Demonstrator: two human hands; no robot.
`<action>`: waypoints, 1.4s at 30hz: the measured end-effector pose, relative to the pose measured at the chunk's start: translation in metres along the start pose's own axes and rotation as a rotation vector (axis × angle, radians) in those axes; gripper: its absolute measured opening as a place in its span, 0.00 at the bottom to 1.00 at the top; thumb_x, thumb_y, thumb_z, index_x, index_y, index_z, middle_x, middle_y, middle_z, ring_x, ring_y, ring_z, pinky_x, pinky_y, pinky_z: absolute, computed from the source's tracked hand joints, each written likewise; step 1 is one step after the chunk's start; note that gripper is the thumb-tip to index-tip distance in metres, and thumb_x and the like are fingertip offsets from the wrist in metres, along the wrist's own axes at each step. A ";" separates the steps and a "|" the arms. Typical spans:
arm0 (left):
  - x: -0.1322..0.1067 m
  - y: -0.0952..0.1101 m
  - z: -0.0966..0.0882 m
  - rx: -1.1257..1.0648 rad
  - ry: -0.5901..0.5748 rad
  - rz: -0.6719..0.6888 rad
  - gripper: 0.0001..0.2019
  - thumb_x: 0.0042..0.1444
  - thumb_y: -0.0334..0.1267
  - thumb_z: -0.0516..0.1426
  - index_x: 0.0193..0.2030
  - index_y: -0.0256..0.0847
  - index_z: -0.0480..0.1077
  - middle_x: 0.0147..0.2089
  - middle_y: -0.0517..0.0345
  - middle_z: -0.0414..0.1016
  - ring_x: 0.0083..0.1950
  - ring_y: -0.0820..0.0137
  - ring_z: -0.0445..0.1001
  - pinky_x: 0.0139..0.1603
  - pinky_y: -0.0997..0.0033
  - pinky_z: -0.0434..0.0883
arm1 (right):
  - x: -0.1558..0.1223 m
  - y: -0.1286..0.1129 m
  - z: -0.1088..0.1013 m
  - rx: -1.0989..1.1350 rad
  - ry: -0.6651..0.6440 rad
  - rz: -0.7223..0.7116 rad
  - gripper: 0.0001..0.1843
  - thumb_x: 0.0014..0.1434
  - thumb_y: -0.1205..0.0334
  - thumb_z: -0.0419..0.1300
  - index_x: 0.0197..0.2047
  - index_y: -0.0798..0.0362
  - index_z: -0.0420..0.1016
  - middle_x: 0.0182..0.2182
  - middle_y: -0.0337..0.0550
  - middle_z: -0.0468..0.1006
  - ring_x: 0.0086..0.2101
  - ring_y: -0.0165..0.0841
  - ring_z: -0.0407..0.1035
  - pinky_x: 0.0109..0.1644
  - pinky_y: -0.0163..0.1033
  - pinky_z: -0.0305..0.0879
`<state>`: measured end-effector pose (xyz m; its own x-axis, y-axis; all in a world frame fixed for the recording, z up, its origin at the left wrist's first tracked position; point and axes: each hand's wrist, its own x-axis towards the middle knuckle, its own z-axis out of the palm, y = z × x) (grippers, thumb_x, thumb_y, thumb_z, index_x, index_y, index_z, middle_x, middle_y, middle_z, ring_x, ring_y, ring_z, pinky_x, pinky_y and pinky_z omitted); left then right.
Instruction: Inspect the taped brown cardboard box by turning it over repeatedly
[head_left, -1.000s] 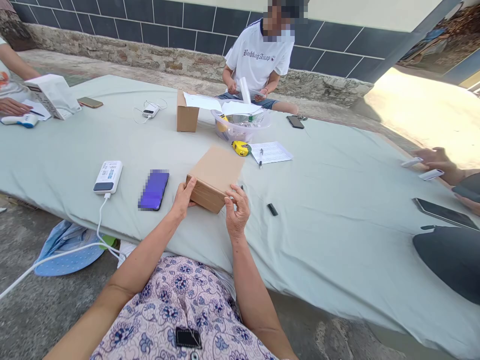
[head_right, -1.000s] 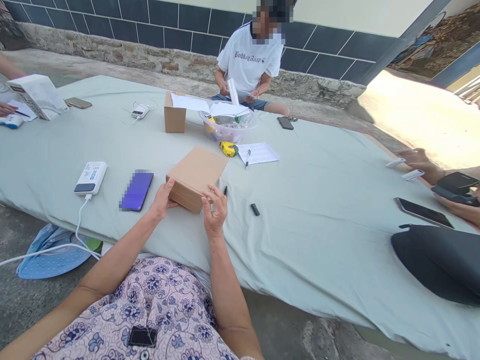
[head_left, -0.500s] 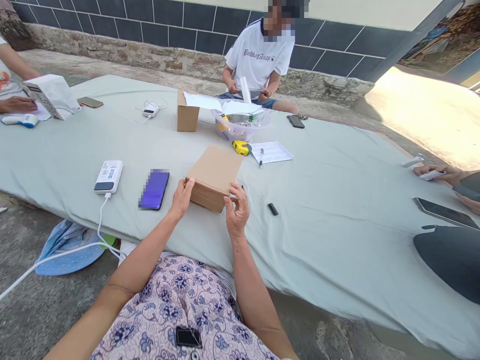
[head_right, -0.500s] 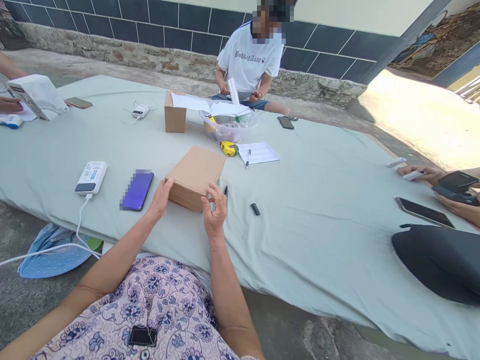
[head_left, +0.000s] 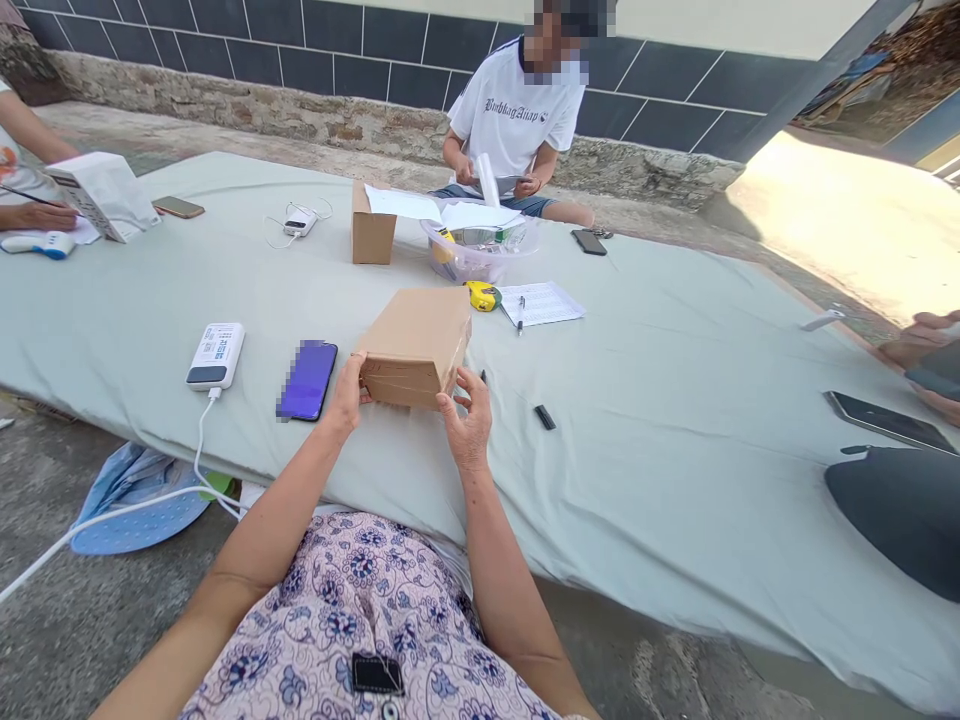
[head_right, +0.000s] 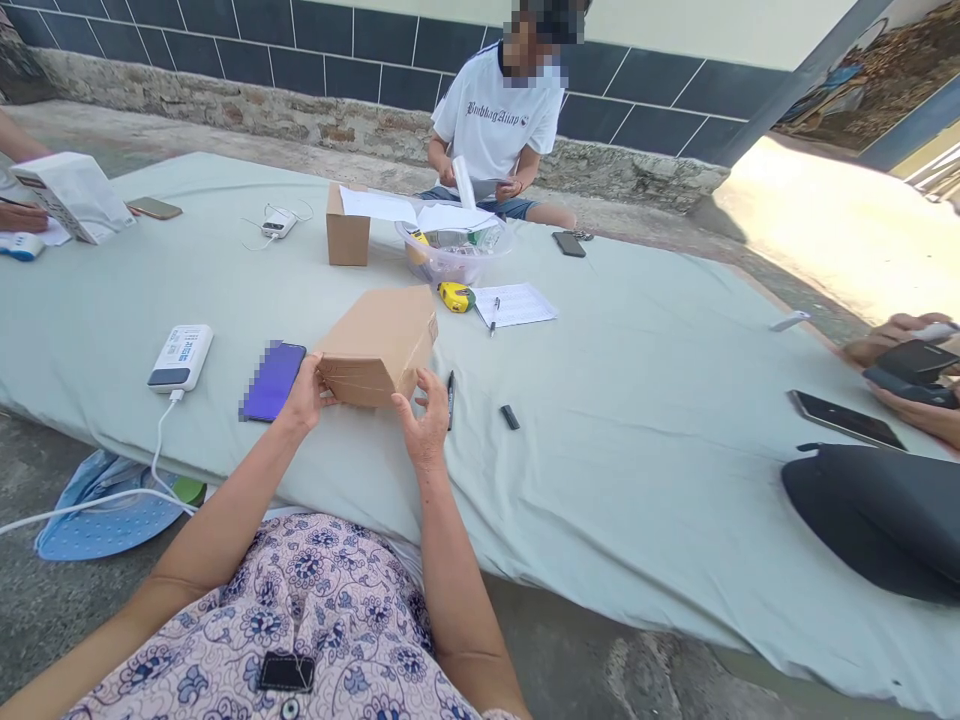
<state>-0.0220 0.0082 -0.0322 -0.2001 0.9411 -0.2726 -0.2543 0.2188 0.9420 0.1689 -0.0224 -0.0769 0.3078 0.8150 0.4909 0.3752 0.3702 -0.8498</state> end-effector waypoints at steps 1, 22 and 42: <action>-0.001 0.002 0.000 -0.016 -0.008 -0.021 0.24 0.55 0.58 0.51 0.51 0.46 0.69 0.51 0.50 0.72 0.49 0.61 0.72 0.36 0.69 0.70 | 0.000 0.002 0.000 0.022 -0.010 0.026 0.32 0.57 0.39 0.63 0.58 0.49 0.71 0.60 0.54 0.72 0.53 0.41 0.73 0.46 0.42 0.76; -0.001 -0.007 -0.003 0.314 -0.081 0.090 0.20 0.62 0.52 0.48 0.49 0.43 0.73 0.50 0.49 0.77 0.48 0.62 0.76 0.46 0.63 0.73 | -0.002 -0.001 -0.005 -0.062 0.167 -0.262 0.22 0.63 0.45 0.57 0.54 0.49 0.74 0.53 0.52 0.69 0.44 0.34 0.70 0.38 0.38 0.73; -0.024 0.011 0.007 0.431 -0.150 0.245 0.31 0.57 0.70 0.51 0.49 0.45 0.71 0.57 0.50 0.74 0.59 0.59 0.69 0.55 0.61 0.67 | -0.004 -0.005 -0.002 0.165 0.066 -0.407 0.12 0.65 0.57 0.59 0.51 0.47 0.72 0.33 0.37 0.70 0.30 0.27 0.66 0.36 0.35 0.67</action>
<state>-0.0136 -0.0102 -0.0137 -0.0590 0.9977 -0.0328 0.2024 0.0441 0.9783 0.1681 -0.0285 -0.0745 0.2204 0.5598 0.7988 0.3347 0.7258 -0.6010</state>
